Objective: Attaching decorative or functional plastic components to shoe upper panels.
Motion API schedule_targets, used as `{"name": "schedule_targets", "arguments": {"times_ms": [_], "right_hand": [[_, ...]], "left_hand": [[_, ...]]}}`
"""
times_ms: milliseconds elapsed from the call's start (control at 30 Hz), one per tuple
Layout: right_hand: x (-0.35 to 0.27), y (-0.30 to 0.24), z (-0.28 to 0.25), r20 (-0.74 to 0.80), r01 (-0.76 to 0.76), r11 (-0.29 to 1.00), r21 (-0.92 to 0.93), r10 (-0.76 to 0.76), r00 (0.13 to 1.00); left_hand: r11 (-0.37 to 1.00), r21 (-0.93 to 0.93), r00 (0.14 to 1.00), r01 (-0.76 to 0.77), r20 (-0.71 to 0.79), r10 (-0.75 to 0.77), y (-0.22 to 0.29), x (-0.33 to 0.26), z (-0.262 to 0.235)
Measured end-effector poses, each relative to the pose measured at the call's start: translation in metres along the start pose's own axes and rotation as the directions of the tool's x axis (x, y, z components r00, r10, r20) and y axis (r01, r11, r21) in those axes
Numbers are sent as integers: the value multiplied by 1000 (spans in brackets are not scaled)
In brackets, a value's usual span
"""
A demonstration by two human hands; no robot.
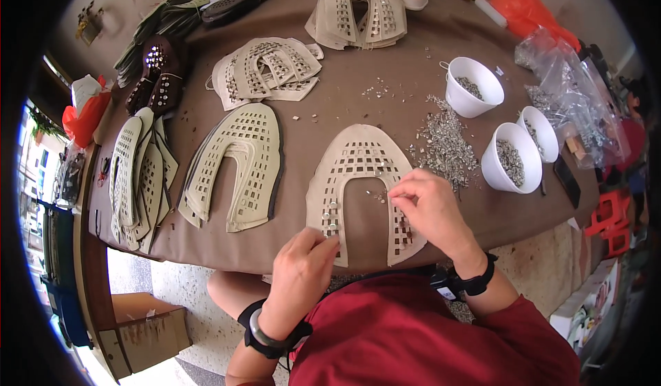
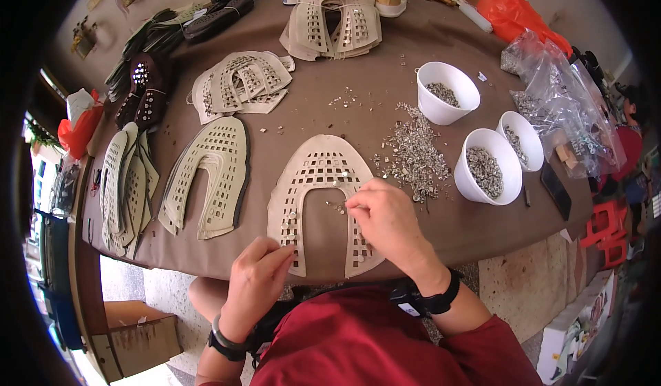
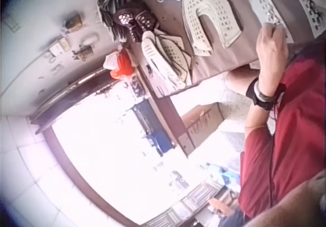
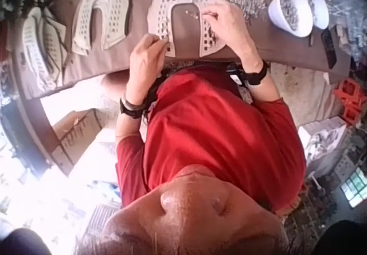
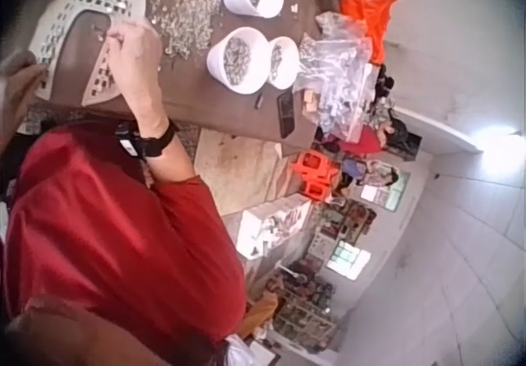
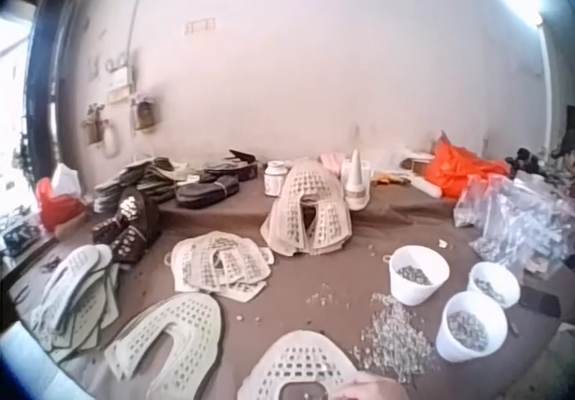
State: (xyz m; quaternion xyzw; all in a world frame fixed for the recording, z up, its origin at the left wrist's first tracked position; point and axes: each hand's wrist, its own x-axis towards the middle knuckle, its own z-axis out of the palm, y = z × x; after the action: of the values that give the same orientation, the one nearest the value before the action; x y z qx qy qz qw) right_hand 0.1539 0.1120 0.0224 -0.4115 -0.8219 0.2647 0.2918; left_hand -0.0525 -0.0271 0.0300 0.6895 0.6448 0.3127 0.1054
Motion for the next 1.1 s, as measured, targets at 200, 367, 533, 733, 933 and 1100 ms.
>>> {"name": "schedule_targets", "arguments": {"times_ms": [200, 367, 533, 733, 933, 1100], "right_hand": [[0, -3, -3, 32, -16, 999, -32, 17, 999], [0, 1, 10, 20, 55, 998, -24, -55, 998], [5, 1, 17, 18, 109, 992, -68, -108, 994], [6, -6, 21, 36, 156, 979, -133, -152, 988], [9, -5, 18, 43, 48, 985, -163, -41, 998], [13, -9, 21, 54, 29, 982, -187, -19, 998]], "left_hand": [[996, -55, 997, -69, 26, 70, 14, 37, 37], [997, 59, 998, -53, 44, 50, 17, 52, 54], [996, 63, 997, -63, 37, 61, 13, 53, 56], [996, -79, 999, 49, -19, -51, 10, 51, 50], [969, -197, 973, 149, -144, -179, -18, 46, 9], [955, -197, 965, 220, -101, -243, -31, 26, 5]]}}
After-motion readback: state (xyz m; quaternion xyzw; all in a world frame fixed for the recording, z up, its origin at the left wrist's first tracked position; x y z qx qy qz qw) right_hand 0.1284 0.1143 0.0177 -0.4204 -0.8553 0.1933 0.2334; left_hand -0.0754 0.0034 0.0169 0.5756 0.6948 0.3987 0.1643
